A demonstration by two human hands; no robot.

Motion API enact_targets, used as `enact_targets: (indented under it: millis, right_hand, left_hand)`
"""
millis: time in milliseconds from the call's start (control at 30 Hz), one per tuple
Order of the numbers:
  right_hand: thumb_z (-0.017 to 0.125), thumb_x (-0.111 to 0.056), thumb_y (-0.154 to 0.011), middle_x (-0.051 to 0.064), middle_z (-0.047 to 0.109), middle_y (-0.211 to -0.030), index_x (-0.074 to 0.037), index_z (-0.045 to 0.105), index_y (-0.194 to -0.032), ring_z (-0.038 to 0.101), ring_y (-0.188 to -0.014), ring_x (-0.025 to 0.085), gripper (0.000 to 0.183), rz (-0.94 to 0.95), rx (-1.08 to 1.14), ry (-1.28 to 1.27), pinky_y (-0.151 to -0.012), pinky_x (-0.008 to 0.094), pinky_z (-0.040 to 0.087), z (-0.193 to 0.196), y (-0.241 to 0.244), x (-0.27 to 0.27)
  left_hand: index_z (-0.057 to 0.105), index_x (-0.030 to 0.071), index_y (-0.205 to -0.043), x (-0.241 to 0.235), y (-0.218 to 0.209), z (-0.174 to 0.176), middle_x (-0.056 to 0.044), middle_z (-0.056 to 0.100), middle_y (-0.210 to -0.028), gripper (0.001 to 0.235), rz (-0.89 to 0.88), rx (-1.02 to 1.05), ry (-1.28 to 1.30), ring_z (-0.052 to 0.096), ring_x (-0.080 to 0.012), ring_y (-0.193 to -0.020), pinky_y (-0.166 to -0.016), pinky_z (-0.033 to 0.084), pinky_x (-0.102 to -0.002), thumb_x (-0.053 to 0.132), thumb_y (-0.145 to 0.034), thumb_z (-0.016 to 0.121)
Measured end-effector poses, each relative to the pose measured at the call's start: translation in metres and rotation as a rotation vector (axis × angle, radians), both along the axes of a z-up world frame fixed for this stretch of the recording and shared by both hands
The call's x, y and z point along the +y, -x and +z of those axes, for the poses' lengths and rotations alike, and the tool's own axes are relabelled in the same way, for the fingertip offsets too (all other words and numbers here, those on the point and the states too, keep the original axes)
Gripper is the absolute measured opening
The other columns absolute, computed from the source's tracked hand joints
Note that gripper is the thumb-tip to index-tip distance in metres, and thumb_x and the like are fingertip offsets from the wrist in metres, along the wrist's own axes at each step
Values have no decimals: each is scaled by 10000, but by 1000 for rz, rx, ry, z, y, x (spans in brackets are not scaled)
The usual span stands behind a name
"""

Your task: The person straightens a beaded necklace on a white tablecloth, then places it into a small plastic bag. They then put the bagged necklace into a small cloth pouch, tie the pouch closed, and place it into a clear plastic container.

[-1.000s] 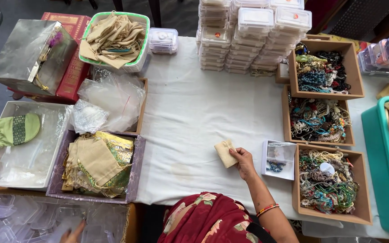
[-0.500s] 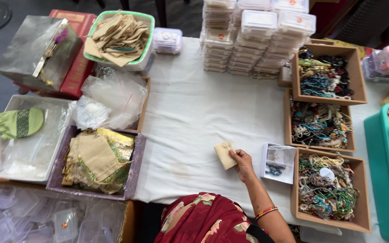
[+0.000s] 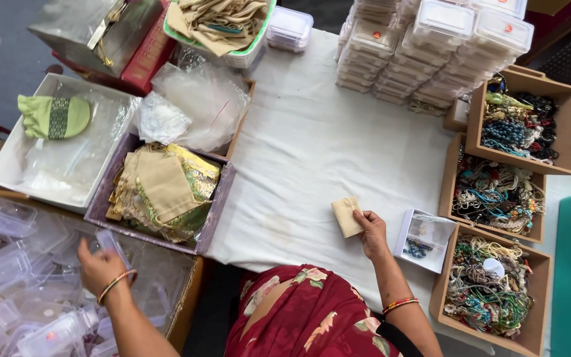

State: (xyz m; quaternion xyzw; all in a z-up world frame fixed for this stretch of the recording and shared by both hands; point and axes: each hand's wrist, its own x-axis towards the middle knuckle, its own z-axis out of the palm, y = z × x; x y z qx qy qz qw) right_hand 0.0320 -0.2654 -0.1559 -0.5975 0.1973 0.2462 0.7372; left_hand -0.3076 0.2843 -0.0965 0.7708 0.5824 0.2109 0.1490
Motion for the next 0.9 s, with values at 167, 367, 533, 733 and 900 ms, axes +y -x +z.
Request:
enact_targets:
  millis: [167,367,533,733,900]
  right_hand:
    - [775,-230,-905,28,702,-895,-76,660,-964,674,-785,129,201,-17,-24,-1,-711,315,581,3,0,1]
    - [769,-229,-911,30,699,-906,-83,653,-970,675,-807,133,196,-27,-19,-4,-734,323,581,3,2,0]
    - [752,-240,-926,28,703,-930,-84,647,-995,679,-827,131,201,-21,-48,-78,-747,325,584,1,10,-7]
    - [725,-181,-905,32,701,-930,-95,643,-1020,686,-837,153,166,-48,-11,-120,-744,353,576,24,16,-22]
    - [721,-155,-902,27,711,-956,-98,658,-1051,670,-881,141,171,-7,-65,-142,-778,338,545,42,7,-7]
  left_hand:
    - [649,60,-1453,-75,-96,149,-142,747,-1156,403,-390,-340,-254,741,-283,-924,-765,581,-373,32,-1051,663]
    - [768,92,-1173,-177,-223,101,-78,650,-674,221,-1227,-353,-579,590,-219,-562,-538,496,-378,90,-1000,630]
    - [719,123,-1223,-257,-279,-15,-85,752,-1089,250,-1737,-221,-377,692,-176,-855,-690,530,-328,150,-988,637]
    - [726,142,-1142,-266,-293,-45,-96,601,-1345,392,-1516,-290,-169,562,-279,-1224,-1009,449,-447,381,-838,791]
    - [684,137,-1236,-261,-296,-56,-144,461,-1476,492,-1333,-311,57,501,-344,-1308,-1051,463,-443,390,-837,823]
